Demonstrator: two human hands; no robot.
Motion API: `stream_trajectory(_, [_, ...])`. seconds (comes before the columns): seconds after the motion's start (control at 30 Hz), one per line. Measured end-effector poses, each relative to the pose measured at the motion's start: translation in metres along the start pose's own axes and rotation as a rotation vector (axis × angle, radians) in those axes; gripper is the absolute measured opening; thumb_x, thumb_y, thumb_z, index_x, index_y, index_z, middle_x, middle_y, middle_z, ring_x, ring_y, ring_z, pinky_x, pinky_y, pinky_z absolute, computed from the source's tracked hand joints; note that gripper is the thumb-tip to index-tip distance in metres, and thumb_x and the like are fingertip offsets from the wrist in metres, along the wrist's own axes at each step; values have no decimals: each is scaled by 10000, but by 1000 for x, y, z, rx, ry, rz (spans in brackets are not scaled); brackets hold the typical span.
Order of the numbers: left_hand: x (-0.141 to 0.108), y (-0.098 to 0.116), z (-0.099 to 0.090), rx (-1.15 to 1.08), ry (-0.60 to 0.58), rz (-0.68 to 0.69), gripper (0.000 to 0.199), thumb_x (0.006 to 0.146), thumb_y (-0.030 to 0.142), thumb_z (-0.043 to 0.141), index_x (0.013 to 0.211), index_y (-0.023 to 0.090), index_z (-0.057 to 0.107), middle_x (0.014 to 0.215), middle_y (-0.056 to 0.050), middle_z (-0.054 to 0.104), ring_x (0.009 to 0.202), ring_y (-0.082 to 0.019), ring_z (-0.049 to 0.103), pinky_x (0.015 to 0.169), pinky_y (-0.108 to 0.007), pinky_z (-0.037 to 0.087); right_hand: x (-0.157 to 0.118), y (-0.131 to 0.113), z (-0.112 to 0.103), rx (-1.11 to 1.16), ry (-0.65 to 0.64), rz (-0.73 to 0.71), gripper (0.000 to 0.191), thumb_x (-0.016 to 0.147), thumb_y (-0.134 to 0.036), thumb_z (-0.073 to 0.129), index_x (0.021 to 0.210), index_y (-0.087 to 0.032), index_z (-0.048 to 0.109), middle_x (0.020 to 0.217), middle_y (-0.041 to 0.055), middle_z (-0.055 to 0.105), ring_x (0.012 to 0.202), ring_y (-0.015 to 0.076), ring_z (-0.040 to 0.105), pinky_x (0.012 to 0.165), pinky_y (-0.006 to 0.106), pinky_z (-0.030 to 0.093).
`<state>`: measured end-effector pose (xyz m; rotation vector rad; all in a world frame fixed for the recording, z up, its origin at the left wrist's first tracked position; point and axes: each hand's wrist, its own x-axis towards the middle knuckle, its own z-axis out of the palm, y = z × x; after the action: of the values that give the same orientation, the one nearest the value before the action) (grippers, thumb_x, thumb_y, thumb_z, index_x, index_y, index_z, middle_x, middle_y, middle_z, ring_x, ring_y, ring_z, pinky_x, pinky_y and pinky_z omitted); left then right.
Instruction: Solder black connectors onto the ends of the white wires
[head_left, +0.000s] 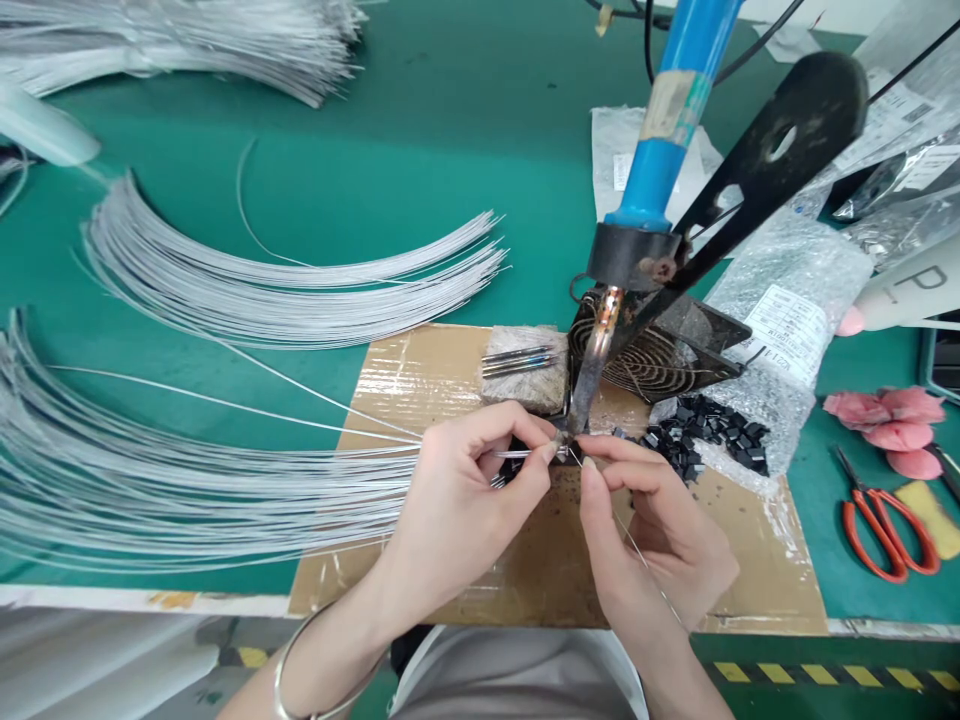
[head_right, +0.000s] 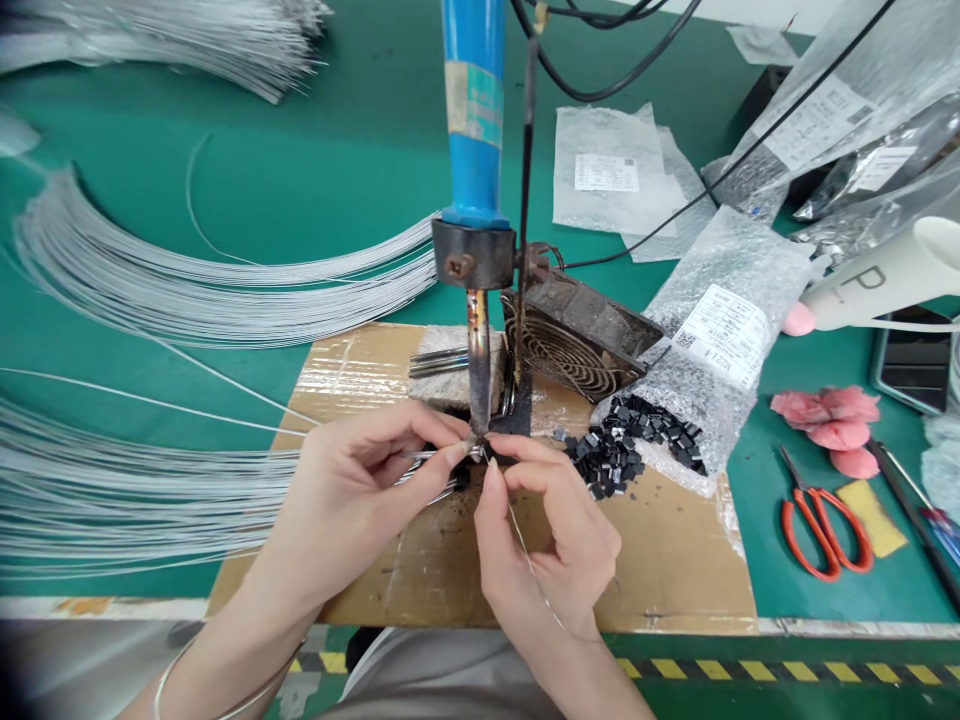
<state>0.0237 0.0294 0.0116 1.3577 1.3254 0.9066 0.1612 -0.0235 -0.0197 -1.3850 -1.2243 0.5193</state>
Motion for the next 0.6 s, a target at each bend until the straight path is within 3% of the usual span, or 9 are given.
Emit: stream_trajectory(0.6, [-1, 0, 0, -6, -7, 0, 129, 834, 211, 653, 719, 205, 711, 789, -37, 795, 754, -203, 757, 607, -275, 531, 1, -1, 2, 6, 11, -26, 140, 956, -117, 729, 883, -235, 714, 1024, 59, 835, 934, 200, 799, 864, 371, 665])
